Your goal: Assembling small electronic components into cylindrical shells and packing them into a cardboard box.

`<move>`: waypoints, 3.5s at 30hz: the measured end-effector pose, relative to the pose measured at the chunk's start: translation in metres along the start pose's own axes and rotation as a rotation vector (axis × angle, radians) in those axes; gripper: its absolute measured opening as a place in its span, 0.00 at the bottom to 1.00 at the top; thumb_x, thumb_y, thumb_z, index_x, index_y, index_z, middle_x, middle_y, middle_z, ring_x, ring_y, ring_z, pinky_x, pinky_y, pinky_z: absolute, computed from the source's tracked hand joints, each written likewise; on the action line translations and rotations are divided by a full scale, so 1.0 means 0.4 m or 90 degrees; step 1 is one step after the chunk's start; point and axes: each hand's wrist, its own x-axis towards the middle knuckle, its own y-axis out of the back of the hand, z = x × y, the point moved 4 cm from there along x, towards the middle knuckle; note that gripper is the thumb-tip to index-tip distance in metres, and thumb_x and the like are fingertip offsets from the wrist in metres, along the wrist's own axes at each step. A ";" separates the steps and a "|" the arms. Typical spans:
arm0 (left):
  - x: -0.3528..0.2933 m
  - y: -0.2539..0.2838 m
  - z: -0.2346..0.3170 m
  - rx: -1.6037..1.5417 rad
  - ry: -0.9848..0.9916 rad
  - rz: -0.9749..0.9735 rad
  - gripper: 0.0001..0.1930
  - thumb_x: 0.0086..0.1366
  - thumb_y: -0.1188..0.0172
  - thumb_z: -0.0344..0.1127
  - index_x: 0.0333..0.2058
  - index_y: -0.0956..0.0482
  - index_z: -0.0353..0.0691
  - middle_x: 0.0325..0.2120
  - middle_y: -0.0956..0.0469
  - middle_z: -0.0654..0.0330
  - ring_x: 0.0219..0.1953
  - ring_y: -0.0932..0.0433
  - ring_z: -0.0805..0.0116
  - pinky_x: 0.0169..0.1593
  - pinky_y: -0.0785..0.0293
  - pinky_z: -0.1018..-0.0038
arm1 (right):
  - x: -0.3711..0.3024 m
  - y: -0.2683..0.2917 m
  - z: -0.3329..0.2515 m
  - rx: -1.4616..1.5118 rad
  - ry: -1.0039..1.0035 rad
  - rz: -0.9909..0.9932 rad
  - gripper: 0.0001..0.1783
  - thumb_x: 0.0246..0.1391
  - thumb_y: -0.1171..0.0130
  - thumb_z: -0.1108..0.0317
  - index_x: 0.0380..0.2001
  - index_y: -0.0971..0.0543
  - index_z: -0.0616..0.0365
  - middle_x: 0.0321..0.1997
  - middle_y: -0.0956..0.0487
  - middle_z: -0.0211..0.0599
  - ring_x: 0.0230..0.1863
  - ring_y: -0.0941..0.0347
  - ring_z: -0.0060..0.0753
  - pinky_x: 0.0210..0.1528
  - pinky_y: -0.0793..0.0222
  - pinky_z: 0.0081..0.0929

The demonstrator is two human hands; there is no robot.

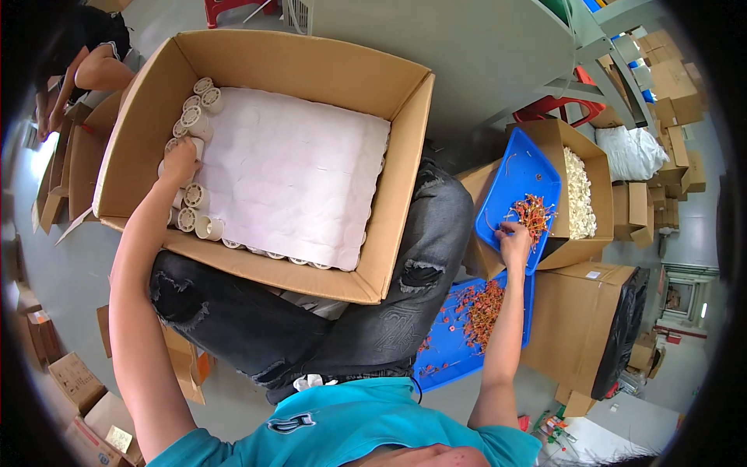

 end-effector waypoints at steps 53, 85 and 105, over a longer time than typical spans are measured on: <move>-0.920 0.347 0.460 -0.831 -0.366 0.343 0.25 0.46 0.21 0.34 0.41 0.25 0.38 0.44 0.21 0.53 0.45 0.20 0.53 0.45 0.24 0.63 | -0.532 0.075 -0.668 0.629 0.238 -0.232 0.12 0.51 0.38 0.87 0.41 0.17 0.71 0.41 0.21 0.43 0.31 0.21 0.30 0.34 0.21 0.23; -0.898 0.317 0.475 -0.806 -0.321 0.421 0.30 0.44 0.25 0.27 0.48 0.25 0.32 0.42 0.22 0.51 0.42 0.23 0.51 0.44 0.26 0.64 | -0.589 0.161 -0.772 0.534 0.480 -0.199 0.15 0.42 0.28 0.82 0.36 0.17 0.64 0.37 0.21 0.43 0.32 0.22 0.41 0.34 0.24 0.30; -0.877 0.330 0.497 -0.833 -0.358 0.435 0.24 0.40 0.28 0.25 0.40 0.24 0.32 0.33 0.24 0.52 0.34 0.22 0.52 0.37 0.23 0.64 | -0.587 0.124 -0.802 0.466 0.487 -0.195 0.14 0.36 0.27 0.78 0.32 0.16 0.61 0.44 0.22 0.42 0.39 0.24 0.44 0.38 0.26 0.35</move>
